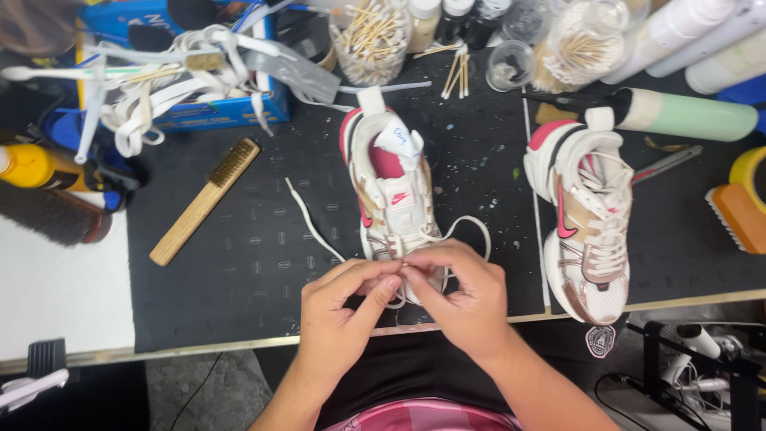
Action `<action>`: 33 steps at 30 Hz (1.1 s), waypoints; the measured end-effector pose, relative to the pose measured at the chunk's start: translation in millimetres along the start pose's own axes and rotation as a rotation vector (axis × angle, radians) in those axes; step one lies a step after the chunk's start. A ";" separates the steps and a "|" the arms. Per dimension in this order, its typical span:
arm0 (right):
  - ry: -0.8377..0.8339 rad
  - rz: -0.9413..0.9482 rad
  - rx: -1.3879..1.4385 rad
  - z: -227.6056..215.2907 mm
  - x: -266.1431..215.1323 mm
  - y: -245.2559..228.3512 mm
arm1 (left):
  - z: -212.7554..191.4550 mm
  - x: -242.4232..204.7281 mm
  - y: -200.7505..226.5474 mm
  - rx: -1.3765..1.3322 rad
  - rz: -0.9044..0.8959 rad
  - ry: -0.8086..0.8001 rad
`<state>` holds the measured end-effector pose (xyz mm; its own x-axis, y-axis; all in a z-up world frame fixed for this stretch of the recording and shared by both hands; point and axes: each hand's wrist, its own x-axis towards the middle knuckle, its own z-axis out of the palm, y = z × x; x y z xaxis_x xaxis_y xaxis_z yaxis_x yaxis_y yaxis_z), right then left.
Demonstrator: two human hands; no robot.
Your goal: The person laces a pair of white and pink sneakers on a workbench. They thread the white laces through the eyelets of the right shoe, then move to the left shoe to repeat the process, ensuring the laces are evenly distributed.
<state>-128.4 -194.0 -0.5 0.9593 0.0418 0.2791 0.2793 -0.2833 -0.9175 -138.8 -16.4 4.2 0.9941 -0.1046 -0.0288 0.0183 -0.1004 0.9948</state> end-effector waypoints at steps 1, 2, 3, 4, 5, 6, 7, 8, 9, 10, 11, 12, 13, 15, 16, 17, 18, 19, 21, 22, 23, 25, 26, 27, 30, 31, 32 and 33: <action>0.012 -0.002 0.026 1.3 -1.4 -0.3 | 3.1 1.5 -2.4 -0.012 -0.049 0.021; 0.018 -0.003 0.021 1.5 -2.1 -0.4 | 6.5 3.1 -5.5 -0.021 -0.098 0.044; 0.023 -0.003 0.016 1.4 -2.4 -0.9 | 9.1 4.5 -9.0 -0.029 -0.148 0.066; 0.024 -0.006 0.011 1.2 -1.8 -1.2 | 10.1 5.6 -12.7 -0.107 -0.137 0.047; 0.028 -0.024 0.006 2.0 -0.9 -1.9 | 9.5 6.6 -16.3 -0.184 -0.128 0.028; 0.031 -0.038 -0.001 2.8 -0.9 -3.4 | 9.1 6.6 -19.5 -0.262 -0.122 0.008; 0.034 -0.052 -0.008 3.2 -0.2 -4.7 | 9.5 6.3 -22.3 -0.256 -0.089 0.022; 0.015 -0.066 -0.012 3.3 1.2 -5.7 | 9.8 5.6 -24.3 -0.248 -0.058 0.037; -0.003 -0.080 -0.016 3.2 3.3 -6.3 | 9.0 5.6 -25.8 -0.241 -0.027 0.052; -0.025 -0.096 -0.020 2.3 6.1 -6.5 | 6.6 5.9 -26.8 -0.296 -0.057 0.104; -0.038 -0.134 -0.086 0.3 8.9 -6.9 | 1.8 5.8 -27.2 -0.350 -0.088 0.157; -0.053 -0.173 -0.151 -2.5 12.0 -7.1 | -4.8 5.5 -27.3 -0.404 -0.118 0.212; -0.069 -0.212 -0.217 -4.9 14.8 -7.2 | -18.2 3.4 -26.0 -0.502 -0.120 0.257; -0.070 -0.218 -0.283 -7.4 17.2 -6.4 | -52.4 -5.6 -21.2 -0.671 -0.045 0.340; -0.071 -0.221 -0.316 -8.4 17.2 -5.6 | -69.0 -9.8 -18.7 -0.744 0.036 0.377; -0.077 -0.213 -0.326 -9.1 17.0 -4.4 | -87.3 -12.2 -15.5 -0.868 0.081 0.395; -0.083 -0.208 -0.336 -9.2 18.1 -2.2 | -97.3 -12.4 -15.6 -0.922 0.096 0.433; -0.088 -0.203 -0.345 -8.9 18.7 -0.1 | -106.7 -12.4 -14.5 -0.975 0.114 0.471; -0.109 -0.186 -0.349 -6.8 18.5 3.1 | -117.4 -13.2 -10.8 -0.932 0.077 0.592; -0.117 -0.176 -0.353 -6.0 18.6 4.2 | -112.5 -10.9 -12.7 -0.679 0.018 0.541; -0.115 -0.183 -0.358 -4.9 19.2 5.1 | -101.6 -7.6 -16.1 -0.427 -0.039 0.487; -0.116 -0.186 -0.370 -3.5 19.2 4.8 | -77.2 -5.8 -17.2 -0.075 -0.187 0.365; -0.126 -0.196 -0.394 -3.4 20.8 4.6 | -60.1 -3.9 -19.0 0.026 -0.273 0.309; -0.137 -0.207 -0.417 -3.7 22.7 4.2 | -44.6 -0.8 -20.7 -0.051 -0.292 0.290; -0.165 -0.271 -0.490 -3.9 30.6 5.1 | -12.2 6.0 -23.5 0.010 -0.183 0.271; -0.173 -0.300 -0.515 -4.5 33.0 5.5 | -6.2 6.8 -23.5 0.077 -0.118 0.271; -0.180 -0.319 -0.507 -5.8 36.1 6.1 | -2.1 7.8 -23.1 0.121 -0.087 0.269; -0.186 -0.338 -0.498 -7.2 38.8 6.4 | 0.6 9.6 -22.5 0.165 -0.056 0.267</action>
<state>-89.6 -201.1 6.5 0.8248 0.3606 0.4354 0.5590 -0.6353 -0.5329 -129.7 -15.6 -18.5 0.9853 0.1671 -0.0345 0.0777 -0.2597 0.9625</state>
